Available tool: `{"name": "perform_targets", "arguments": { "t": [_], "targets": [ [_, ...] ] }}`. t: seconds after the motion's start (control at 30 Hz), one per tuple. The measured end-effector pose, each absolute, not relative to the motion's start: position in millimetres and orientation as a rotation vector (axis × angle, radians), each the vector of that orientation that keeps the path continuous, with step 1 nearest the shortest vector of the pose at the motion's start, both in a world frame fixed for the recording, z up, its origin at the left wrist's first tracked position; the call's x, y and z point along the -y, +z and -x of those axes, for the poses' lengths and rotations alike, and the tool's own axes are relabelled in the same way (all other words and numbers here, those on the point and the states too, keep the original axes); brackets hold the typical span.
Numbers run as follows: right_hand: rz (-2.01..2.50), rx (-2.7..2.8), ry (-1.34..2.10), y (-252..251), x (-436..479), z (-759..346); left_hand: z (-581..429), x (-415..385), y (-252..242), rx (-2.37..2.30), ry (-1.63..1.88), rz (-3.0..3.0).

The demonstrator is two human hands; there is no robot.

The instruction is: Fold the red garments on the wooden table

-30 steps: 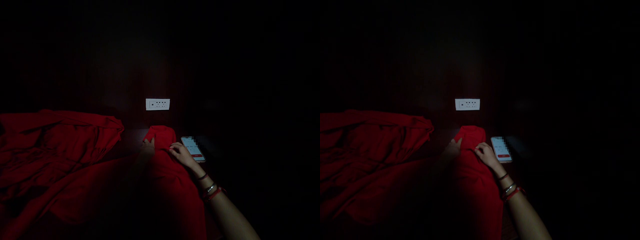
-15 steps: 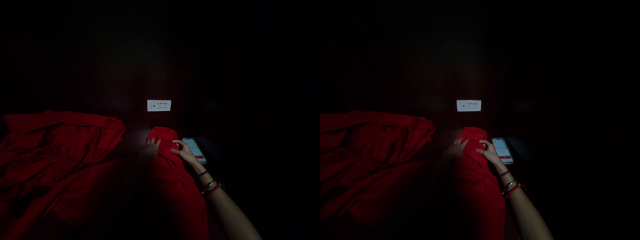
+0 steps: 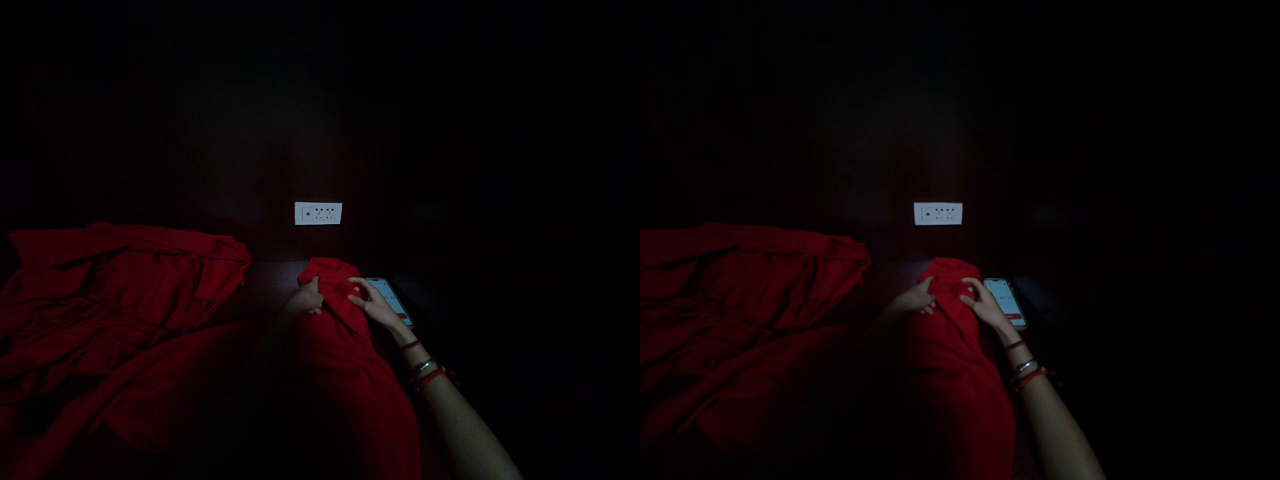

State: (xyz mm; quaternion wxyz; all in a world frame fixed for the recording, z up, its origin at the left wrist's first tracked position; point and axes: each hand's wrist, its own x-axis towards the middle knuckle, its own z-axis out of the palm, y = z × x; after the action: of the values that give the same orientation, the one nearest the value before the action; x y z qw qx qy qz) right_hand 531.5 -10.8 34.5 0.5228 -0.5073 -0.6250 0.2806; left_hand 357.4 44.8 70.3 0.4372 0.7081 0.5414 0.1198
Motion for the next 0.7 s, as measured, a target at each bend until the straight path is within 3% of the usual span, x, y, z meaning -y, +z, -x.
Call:
{"name": "perform_targets", "arguments": {
  "t": [0.3, 0.53, 0.7],
  "targets": [
    [1.297, 1.440, 0.422, 27, 8, -528, -384, -37, 53, -1.150, 0.637, -1.142],
    [1.510, 1.411, 0.165, 24, 9, -524, -383, -33, 50, -1.267, 0.621, -1.201],
    [1.602, 1.190, 0.317, 17, 0, -539, -371, -38, 59, -1.292, 0.579, -1.336]
  ]
}}
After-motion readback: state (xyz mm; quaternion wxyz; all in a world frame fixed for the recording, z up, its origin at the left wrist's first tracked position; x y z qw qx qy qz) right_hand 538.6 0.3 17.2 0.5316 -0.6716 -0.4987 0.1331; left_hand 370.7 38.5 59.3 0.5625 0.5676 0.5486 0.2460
